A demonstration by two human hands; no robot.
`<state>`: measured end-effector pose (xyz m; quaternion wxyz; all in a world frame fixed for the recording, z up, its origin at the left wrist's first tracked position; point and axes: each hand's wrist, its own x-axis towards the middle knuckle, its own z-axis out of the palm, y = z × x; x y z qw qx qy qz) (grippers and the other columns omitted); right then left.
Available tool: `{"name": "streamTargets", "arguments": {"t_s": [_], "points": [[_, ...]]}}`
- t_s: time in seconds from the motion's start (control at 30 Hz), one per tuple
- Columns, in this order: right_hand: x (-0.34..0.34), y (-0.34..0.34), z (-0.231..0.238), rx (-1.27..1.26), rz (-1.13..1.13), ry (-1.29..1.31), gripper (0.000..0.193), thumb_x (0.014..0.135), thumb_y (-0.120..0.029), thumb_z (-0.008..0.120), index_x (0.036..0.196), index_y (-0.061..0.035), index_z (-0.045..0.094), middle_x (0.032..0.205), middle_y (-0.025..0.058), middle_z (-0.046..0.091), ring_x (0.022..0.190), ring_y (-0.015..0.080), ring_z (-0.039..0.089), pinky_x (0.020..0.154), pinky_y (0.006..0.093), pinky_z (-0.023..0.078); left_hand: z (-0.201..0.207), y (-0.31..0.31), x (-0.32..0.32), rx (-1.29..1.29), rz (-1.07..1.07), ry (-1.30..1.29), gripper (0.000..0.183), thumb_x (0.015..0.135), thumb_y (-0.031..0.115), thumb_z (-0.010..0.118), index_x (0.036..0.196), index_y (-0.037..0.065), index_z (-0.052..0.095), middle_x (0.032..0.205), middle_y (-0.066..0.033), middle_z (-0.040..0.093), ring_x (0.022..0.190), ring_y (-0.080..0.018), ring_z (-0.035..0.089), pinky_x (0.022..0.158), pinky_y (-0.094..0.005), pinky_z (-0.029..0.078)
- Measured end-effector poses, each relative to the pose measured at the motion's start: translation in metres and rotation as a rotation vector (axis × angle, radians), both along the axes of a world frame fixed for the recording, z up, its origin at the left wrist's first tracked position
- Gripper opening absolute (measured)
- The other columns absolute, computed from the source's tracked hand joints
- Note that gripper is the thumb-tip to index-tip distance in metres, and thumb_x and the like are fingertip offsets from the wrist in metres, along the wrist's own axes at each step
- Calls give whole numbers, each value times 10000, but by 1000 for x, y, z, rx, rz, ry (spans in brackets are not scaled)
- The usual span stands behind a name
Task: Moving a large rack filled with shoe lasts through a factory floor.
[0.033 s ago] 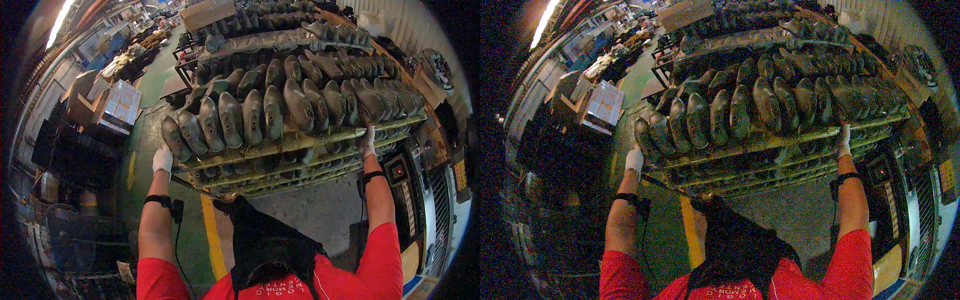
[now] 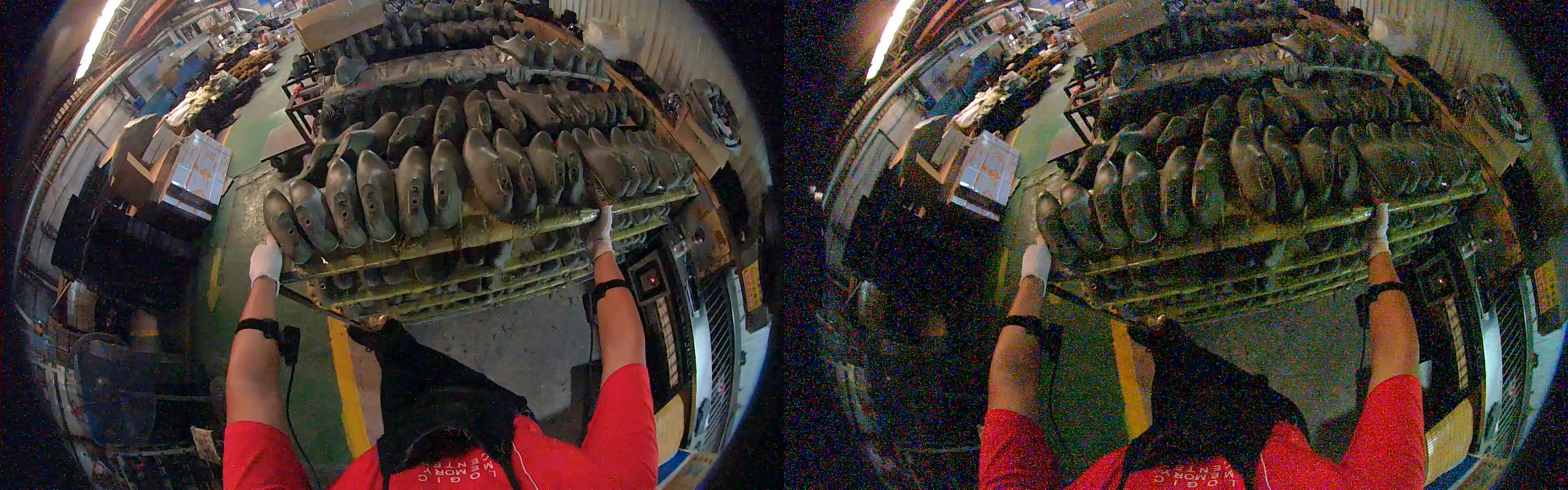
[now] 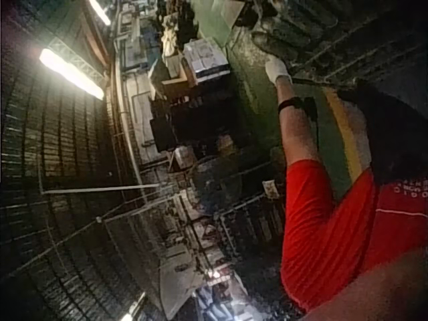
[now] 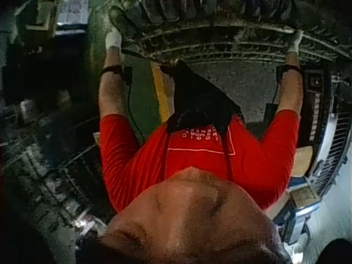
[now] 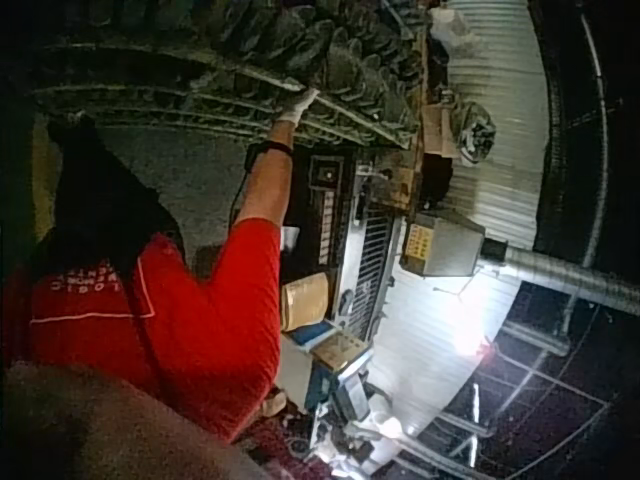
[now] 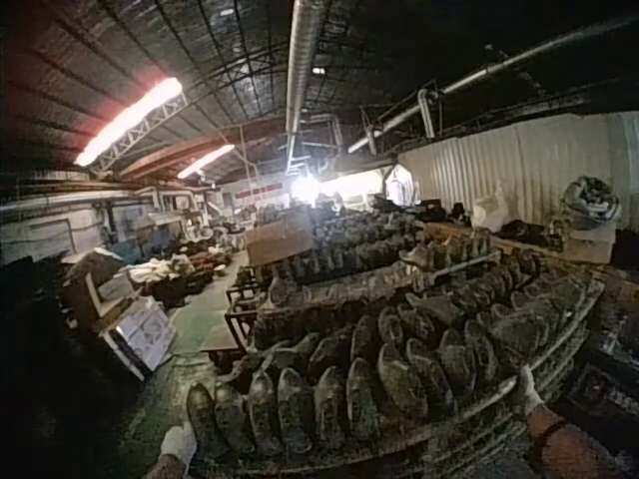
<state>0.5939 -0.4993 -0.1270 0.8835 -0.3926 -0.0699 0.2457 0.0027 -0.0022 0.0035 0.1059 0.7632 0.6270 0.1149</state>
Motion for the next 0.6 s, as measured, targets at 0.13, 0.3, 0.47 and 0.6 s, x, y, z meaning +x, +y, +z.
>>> {"name": "streamTargets", "arguments": {"t_s": [0.13, 0.3, 0.47, 0.6], "points": [[1, -2, -5, -64, -65, -25, 466, 783, -434, 556, 1145, -141, 570, 1140, 48, 552, 1012, 239, 522, 851, 394, 425, -2, 3, -2, 16, -74, 16, 623, 903, 431, 250, 1029, -76, 590, 1100, -311, 550, 1057, -430, 523, 904, -474, 385], [4, -3, -7, -100, -110, 22, 449, 733, -461, 603, 1058, -155, 558, 1070, 47, 550, 959, 228, 522, 822, 363, 421, -5, 7, -2, -29, 29, -32, 641, 897, 449, 256, 1033, -81, 590, 1110, -304, 553, 1071, -426, 520, 921, -459, 378], [-8, 0, 5, -74, -78, 16, 424, 740, -440, 605, 1035, -139, 559, 1034, 52, 557, 939, 236, 531, 840, 378, 421, -2, 3, -2, -37, 22, -61, 639, 896, 447, 260, 1014, -84, 596, 1099, -309, 553, 1072, -429, 516, 917, -458, 378], [-22, 2, 18, -26, -35, 13, 409, 755, -417, 596, 1027, -115, 560, 1027, 52, 563, 938, 249, 537, 854, 402, 423, 2, -1, 0, -24, 15, -38, 634, 894, 442, 267, 1003, -88, 596, 1088, -315, 552, 1069, -431, 516, 915, -457, 378]]}}
